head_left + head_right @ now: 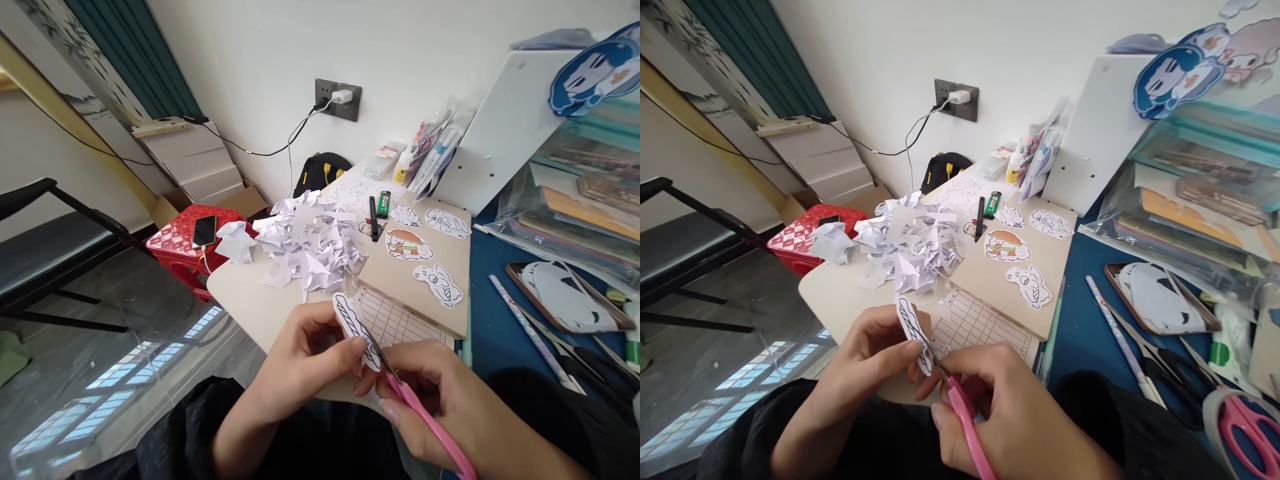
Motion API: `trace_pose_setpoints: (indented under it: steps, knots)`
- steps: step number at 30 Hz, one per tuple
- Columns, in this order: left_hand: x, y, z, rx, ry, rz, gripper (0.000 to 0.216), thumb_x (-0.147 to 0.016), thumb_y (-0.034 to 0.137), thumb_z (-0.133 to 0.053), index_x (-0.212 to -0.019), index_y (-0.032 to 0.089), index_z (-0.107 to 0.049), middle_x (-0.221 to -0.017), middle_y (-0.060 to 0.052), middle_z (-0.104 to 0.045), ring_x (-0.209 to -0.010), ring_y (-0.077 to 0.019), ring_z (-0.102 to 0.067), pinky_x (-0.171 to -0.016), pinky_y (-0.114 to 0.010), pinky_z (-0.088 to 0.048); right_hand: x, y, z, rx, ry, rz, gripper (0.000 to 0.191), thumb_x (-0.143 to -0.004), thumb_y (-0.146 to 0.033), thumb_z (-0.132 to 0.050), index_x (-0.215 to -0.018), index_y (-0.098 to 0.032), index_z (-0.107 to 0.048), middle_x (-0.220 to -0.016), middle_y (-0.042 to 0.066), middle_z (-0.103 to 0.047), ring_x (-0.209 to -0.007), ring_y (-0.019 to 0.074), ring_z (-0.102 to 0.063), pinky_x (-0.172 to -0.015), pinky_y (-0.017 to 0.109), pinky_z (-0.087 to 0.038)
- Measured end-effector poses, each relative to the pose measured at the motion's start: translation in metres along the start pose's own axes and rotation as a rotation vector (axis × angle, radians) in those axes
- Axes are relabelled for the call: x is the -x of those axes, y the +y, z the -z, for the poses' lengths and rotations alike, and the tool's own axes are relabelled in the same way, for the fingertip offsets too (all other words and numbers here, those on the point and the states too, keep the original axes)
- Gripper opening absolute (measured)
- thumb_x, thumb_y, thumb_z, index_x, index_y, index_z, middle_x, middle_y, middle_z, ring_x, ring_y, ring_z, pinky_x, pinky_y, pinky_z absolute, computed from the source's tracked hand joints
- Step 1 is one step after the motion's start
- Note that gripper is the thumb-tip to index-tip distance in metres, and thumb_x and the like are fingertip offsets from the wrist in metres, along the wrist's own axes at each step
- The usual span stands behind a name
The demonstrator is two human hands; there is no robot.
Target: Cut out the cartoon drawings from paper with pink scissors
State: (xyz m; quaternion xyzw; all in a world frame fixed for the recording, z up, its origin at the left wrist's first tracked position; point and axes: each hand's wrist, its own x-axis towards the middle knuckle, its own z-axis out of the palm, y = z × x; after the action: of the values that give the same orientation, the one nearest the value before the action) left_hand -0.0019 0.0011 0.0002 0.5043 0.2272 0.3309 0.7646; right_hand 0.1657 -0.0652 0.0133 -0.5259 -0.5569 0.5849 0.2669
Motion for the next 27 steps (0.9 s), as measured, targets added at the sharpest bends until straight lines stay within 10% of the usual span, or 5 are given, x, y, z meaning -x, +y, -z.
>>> trace_pose_setpoints:
  steps: [27]
  knots:
    - [0.0023,0.0019,-0.0017,-0.108,0.132,0.039,0.03,-0.074,0.037,-0.076,-0.061,0.013,-0.064,-0.054,0.0,-0.058,-0.05,-0.011,-0.052,-0.052,-0.021,-0.044,-0.0027,0.0011,0.001,0.05,0.014,0.018,0.015,-0.071,-0.009,-0.059,-0.067,-0.017,-0.071,-0.057,-0.001,-0.059,-0.067,0.0204,-0.061,-0.066,0.025,-0.053]
